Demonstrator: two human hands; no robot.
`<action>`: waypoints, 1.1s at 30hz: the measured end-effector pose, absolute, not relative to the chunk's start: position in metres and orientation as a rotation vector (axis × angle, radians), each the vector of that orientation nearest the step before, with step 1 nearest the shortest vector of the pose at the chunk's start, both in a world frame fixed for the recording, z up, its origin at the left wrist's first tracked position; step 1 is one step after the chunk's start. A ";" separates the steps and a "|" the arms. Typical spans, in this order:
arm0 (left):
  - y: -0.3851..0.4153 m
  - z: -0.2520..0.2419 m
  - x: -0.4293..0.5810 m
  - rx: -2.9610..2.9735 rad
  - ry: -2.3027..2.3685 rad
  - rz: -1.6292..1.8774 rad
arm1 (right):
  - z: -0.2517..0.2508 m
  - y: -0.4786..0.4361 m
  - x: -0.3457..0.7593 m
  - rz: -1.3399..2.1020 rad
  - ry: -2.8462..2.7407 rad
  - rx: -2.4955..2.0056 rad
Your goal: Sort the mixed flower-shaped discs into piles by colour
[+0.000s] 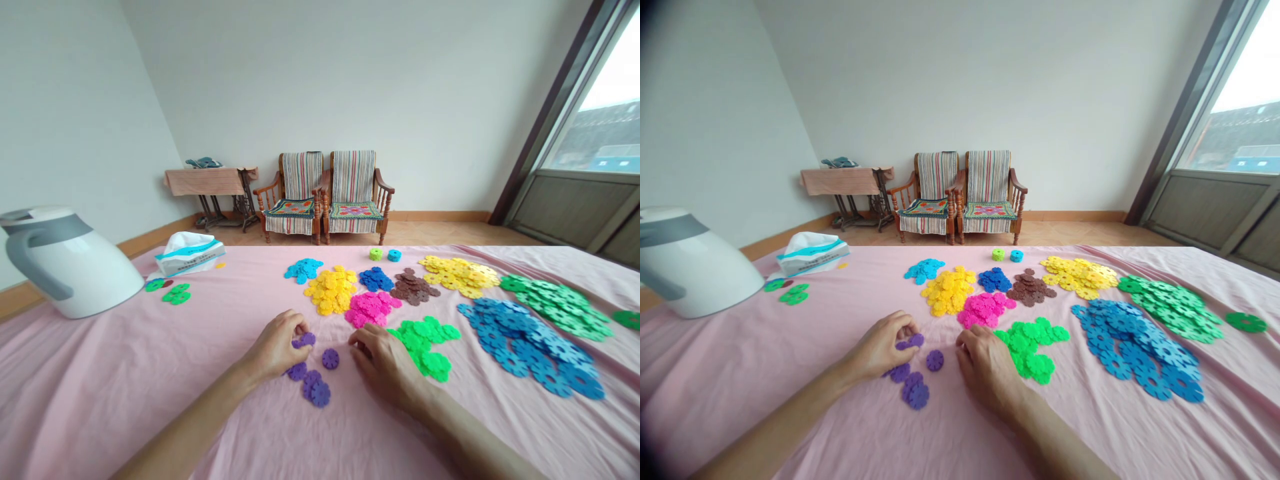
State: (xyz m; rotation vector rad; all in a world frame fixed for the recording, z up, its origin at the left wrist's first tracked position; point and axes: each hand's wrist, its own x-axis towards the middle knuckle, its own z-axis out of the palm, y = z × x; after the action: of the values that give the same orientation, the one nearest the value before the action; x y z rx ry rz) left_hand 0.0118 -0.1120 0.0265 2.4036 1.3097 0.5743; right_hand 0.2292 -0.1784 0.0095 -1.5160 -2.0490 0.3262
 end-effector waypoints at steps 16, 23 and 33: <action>-0.147 0.045 0.039 2.369 1.172 0.637 | 0.008 -0.178 0.230 0.325 -2.045 -1.521; -0.148 0.042 0.040 2.391 1.164 0.620 | 0.010 -0.178 0.230 0.318 -2.044 -1.532; -0.146 0.039 0.041 2.433 1.138 0.564 | 0.011 -0.179 0.229 0.325 -2.046 -1.543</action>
State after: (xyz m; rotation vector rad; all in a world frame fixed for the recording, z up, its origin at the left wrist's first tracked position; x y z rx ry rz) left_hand 0.0405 -0.1464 0.0390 2.4329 1.1385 0.5643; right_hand 0.2290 -0.1787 0.0110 -1.5432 -2.0465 0.3250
